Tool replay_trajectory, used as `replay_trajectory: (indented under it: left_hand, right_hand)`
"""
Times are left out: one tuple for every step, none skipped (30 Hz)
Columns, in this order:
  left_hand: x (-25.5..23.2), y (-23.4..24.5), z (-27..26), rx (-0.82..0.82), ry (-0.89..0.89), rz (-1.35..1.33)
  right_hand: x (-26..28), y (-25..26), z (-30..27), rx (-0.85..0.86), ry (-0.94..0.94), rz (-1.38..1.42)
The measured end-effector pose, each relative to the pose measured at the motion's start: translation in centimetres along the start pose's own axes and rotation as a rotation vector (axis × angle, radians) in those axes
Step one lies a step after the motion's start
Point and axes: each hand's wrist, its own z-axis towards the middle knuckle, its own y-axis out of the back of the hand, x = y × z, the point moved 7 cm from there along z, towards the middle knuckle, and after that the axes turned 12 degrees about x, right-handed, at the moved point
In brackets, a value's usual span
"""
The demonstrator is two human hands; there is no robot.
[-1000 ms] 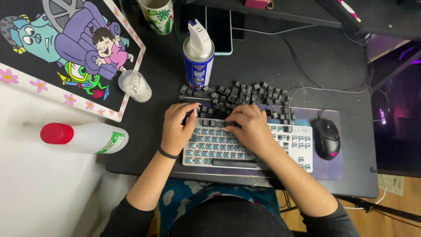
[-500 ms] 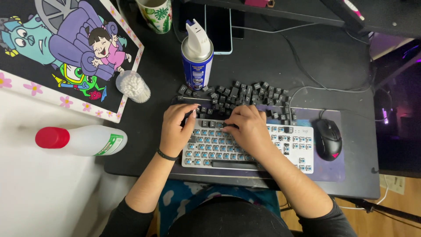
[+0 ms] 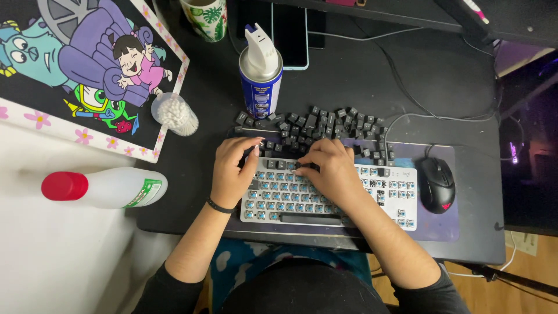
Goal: Assembling a mechanical keyboard by manually pressing keycaps onto the switches.
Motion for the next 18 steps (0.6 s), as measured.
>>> replay_trajectory:
  left_hand:
    - [0.1, 0.0, 0.0, 0.001, -0.003, -0.008]
    - [0.1, 0.0, 0.0, 0.003, -0.005, -0.017]
    - [0.1, -0.1, 0.0, 0.005, -0.008, -0.018]
    - [0.1, -0.1, 0.0, 0.006, -0.003, -0.021]
    - [0.1, -0.1, 0.0, 0.006, 0.001, -0.024]
    - [0.1, -0.1, 0.1, 0.005, 0.002, -0.023]
    - [0.1, 0.0, 0.1, 0.004, -0.002, -0.031]
    - [0.2, 0.0, 0.1, 0.002, -0.006, -0.038]
    - [0.1, 0.0, 0.0, 0.002, -0.005, -0.038]
    - [0.1, 0.0, 0.0, 0.004, -0.005, -0.04]
    - [0.0, 0.0, 0.1, 0.006, -0.004, -0.042]
    - [-0.1, 0.0, 0.1, 0.007, -0.005, -0.043]
    - [-0.2, 0.1, 0.1, 0.009, -0.008, -0.047]
    - [-0.3, 0.1, 0.1, 0.01, -0.011, -0.051]
    - [-0.2, 0.1, 0.1, 0.011, -0.011, -0.051]
    - [-0.1, 0.0, 0.1, 0.009, -0.005, -0.042]
    - [0.0, 0.0, 0.0, 0.008, 0.001, -0.034]
    - [0.0, 0.0, 0.1, 0.009, 0.001, -0.033]
  right_hand:
    - [0.1, 0.2, -0.1, -0.003, 0.026, 0.027]
    - [0.3, 0.5, -0.3, -0.005, 0.052, 0.055]
    - [0.0, 0.8, -0.2, -0.007, 0.049, 0.055]
    - [-0.3, 1.0, -0.2, -0.005, 0.064, 0.094]
    - [-0.5, 1.3, -0.1, -0.002, 0.08, 0.133]
    - [-1.0, 2.2, -0.1, -0.002, 0.081, 0.133]
    - [-1.4, 3.4, -0.2, -0.036, 0.091, 0.138]
    - [-1.9, 4.5, -0.3, -0.07, 0.1, 0.142]
    - [-2.9, 5.2, -0.4, -0.069, 0.101, 0.142]
    - [-4.0, 6.1, -0.5, -0.111, 0.088, 0.113]
    - [-5.1, 7.1, -0.6, -0.152, 0.075, 0.084]
    - [-5.4, 8.1, -1.0, -0.153, 0.074, 0.085]
    - [-6.2, 9.0, -1.3, -0.129, 0.002, 0.098]
    - [-7.1, 9.9, -1.6, -0.105, -0.07, 0.112]
    - [-7.8, 9.9, -1.9, -0.106, -0.071, 0.112]
    - [-8.5, 10.0, -2.1, -0.108, -0.076, 0.121]
    - [-9.3, 10.0, -2.3, -0.11, -0.081, 0.13]
    - [-9.6, 10.2, -2.2, -0.11, -0.081, 0.131]
